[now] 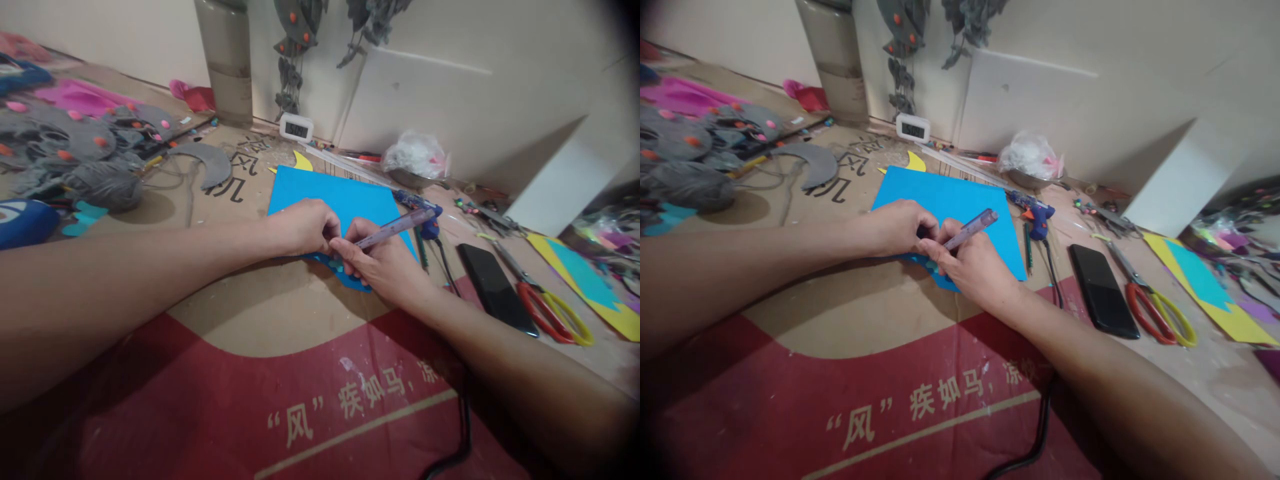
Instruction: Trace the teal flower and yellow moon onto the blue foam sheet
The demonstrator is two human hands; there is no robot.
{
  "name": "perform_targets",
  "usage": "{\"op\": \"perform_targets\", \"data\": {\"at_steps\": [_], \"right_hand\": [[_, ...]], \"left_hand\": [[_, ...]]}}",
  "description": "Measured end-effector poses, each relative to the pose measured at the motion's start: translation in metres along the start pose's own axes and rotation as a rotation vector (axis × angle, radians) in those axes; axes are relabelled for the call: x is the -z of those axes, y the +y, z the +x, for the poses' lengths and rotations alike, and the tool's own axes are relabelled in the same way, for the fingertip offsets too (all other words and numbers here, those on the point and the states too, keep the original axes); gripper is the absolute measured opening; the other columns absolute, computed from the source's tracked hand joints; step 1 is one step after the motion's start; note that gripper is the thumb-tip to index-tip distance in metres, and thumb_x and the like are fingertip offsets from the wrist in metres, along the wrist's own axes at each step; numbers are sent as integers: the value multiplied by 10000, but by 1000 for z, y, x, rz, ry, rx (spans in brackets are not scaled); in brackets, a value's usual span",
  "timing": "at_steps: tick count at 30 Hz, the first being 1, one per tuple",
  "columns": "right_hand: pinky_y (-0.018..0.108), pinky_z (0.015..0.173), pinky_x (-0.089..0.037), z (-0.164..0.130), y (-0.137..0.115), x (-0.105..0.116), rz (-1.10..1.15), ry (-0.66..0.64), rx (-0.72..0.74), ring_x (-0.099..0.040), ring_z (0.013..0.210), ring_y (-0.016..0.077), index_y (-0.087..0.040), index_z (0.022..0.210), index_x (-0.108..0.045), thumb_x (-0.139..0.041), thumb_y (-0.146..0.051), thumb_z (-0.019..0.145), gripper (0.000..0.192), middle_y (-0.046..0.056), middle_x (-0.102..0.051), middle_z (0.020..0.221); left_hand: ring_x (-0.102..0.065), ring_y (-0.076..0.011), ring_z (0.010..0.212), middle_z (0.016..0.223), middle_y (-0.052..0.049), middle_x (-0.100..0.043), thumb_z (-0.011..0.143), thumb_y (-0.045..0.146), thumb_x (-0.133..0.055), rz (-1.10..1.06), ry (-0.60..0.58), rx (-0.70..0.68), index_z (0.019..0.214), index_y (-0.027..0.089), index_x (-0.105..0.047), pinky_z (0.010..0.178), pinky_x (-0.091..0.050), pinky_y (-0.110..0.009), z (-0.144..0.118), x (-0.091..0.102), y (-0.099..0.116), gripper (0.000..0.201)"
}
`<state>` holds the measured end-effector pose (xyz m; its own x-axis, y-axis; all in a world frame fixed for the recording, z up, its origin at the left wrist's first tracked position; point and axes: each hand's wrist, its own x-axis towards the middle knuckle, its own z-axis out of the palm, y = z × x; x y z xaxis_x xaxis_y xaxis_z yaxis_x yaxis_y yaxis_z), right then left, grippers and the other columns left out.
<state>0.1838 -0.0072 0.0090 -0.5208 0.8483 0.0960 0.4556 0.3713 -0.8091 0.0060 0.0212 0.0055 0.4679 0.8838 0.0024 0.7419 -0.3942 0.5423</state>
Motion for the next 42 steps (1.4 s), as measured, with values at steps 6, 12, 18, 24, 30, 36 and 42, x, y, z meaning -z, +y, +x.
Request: {"op": "perform_targets", "data": {"at_steps": [6, 12, 18, 24, 30, 36, 42], "right_hand": [[216, 462, -357, 0, -1, 1, -47, -1, 52, -446, 496, 75, -198, 729, -495, -602, -525, 882, 377, -42, -538, 581], [221, 478, -363, 0, -2, 0, -22, -24, 53, -455, 505, 78, -200, 750, -485, -589, -535, 889, 377, -46, -529, 589], [243, 508, -349, 0, -2, 0, -51, -24, 72, -439, 544, 93, -202, 753, -495, -579, -548, 889, 381, -36, -526, 606], [253, 524, -343, -1, -1, 0, -54, -30, 84, -437, 558, 101, -209, 753, -494, -582, -534, 894, 365, -36, -521, 622], [255, 525, -327, -1, 0, -1, -79, -27, 98, -428, 556, 103, -210, 752, -494, -576, -542, 895, 371, -42, -503, 614], [261, 536, -332, -2, 0, -1, -84, -28, 121, -437, 565, 108, -209, 753, -490, -560, -555, 901, 382, -39, -506, 617], [263, 537, -330, -2, 0, -1, -105, -27, 142, -429, 566, 105, -207, 749, -481, -563, -507, 917, 353, -41, -498, 619]], "left_hand": [[-522, -127, 626, 662, 14, -658, 719, 213, -707, -22, -8, 3, 769, 180, -726, 545, -295, -248, -1, 1, 2, 63], [-551, -141, 646, 680, 4, -677, 704, 238, -735, -29, -15, 21, 766, 184, -731, 555, -319, -253, 0, 0, 1, 82], [-545, -145, 658, 708, 1, -678, 715, 214, -701, -7, 3, 13, 773, 190, -731, 561, -328, -268, 0, 0, 1, 70], [-524, -130, 656, 714, -1, -664, 722, 172, -656, 6, 11, 1, 756, 177, -721, 557, -315, -258, -1, -1, 1, 74], [-507, -133, 636, 695, -3, -651, 719, 155, -641, -21, 14, -21, 726, 170, -702, 573, -318, -260, -1, -1, 0, 63], [-509, -128, 626, 670, 5, -639, 712, 149, -651, -20, 15, -17, 732, 168, -710, 557, -306, -249, -1, -1, 0, 65], [-528, -127, 618, 681, 14, -666, 705, 189, -682, 15, 9, -1, 792, 197, -749, 547, -315, -236, 2, -2, -3, 110]]}}
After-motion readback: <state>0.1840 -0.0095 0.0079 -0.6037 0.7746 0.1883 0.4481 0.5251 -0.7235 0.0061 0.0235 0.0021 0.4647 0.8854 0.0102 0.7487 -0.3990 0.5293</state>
